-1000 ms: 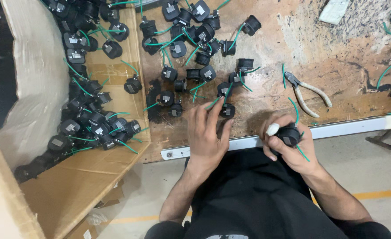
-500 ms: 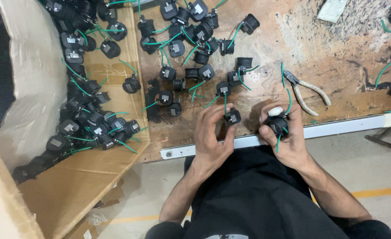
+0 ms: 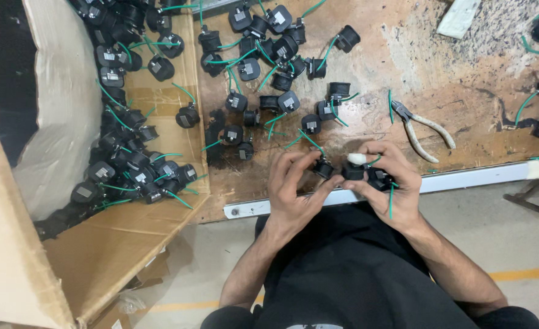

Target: The person repeatedly picks small black electronic components with green wires from a table, applies a white substance from a tube to the component, and places the finished unit into a cardboard box. The process is repeated for multiple units.

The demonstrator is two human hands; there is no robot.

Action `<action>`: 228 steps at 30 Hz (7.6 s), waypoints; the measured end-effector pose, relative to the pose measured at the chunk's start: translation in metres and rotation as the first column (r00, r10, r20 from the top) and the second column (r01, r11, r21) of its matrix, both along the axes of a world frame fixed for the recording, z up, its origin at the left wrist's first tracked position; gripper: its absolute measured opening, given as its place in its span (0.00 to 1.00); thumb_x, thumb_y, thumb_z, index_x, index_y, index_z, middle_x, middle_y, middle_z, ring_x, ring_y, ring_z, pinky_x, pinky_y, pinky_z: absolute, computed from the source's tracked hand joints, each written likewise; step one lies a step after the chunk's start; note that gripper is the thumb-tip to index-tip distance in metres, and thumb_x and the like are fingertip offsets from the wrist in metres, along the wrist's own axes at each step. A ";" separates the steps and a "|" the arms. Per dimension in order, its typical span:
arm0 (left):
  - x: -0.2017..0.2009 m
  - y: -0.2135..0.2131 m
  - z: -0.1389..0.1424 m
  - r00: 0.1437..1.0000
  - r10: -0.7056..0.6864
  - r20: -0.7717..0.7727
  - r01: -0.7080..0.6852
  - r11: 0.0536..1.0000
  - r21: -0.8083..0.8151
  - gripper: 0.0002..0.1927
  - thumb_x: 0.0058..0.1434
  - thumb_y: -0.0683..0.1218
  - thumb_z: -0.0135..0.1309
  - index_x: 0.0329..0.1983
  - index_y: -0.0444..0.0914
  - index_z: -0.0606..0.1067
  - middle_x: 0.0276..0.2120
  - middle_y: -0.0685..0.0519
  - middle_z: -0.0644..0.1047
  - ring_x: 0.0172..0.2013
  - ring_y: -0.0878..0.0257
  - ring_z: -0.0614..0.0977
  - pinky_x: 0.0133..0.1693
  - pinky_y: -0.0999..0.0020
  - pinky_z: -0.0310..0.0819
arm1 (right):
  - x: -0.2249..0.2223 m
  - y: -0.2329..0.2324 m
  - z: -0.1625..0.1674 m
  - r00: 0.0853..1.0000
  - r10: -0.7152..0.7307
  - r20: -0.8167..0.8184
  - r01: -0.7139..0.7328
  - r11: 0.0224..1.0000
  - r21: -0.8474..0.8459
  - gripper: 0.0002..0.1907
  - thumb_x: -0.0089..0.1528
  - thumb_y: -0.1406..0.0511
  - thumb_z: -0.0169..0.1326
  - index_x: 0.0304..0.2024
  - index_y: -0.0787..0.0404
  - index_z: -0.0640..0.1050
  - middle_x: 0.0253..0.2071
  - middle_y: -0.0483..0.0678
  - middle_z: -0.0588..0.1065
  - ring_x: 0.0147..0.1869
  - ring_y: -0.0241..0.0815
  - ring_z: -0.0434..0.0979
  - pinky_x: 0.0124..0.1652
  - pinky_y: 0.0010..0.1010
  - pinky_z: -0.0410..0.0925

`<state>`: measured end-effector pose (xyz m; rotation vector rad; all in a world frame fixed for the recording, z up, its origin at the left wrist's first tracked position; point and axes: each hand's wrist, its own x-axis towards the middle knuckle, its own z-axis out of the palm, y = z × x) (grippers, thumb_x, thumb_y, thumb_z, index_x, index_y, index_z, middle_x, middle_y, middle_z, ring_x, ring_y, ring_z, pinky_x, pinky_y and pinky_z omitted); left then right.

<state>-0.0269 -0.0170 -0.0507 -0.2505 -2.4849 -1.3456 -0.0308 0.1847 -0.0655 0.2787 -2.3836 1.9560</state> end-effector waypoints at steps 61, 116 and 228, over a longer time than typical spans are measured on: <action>0.011 0.003 -0.010 0.997 -0.017 -0.081 0.025 0.995 0.099 0.25 0.55 0.34 0.69 0.55 0.35 0.75 0.49 0.49 0.76 0.48 0.55 0.82 0.47 0.63 0.79 | -0.005 -0.004 0.003 0.977 0.160 -0.140 -0.154 0.987 0.054 0.22 0.55 0.70 0.70 0.49 0.66 0.77 0.46 0.54 0.78 0.42 0.39 0.80 0.41 0.27 0.73; 0.013 0.002 -0.008 0.989 -0.111 0.093 0.084 0.962 0.261 0.30 0.55 0.45 0.74 0.59 0.36 0.75 0.50 0.48 0.78 0.49 0.57 0.84 0.48 0.67 0.85 | -0.006 -0.005 0.002 0.974 0.174 -0.142 -0.177 0.984 -0.007 0.21 0.56 0.70 0.67 0.50 0.63 0.75 0.53 0.58 0.71 0.56 0.48 0.77 0.51 0.35 0.74; -0.004 0.016 -0.041 0.997 -0.031 -0.066 0.053 0.929 0.366 0.20 0.57 0.39 0.64 0.54 0.35 0.75 0.50 0.46 0.75 0.53 0.53 0.78 0.56 0.60 0.71 | -0.018 -0.023 -0.017 0.973 0.091 -0.212 -0.106 0.993 -0.061 0.17 0.62 0.70 0.62 0.52 0.66 0.74 0.49 0.55 0.75 0.50 0.50 0.78 0.48 0.35 0.72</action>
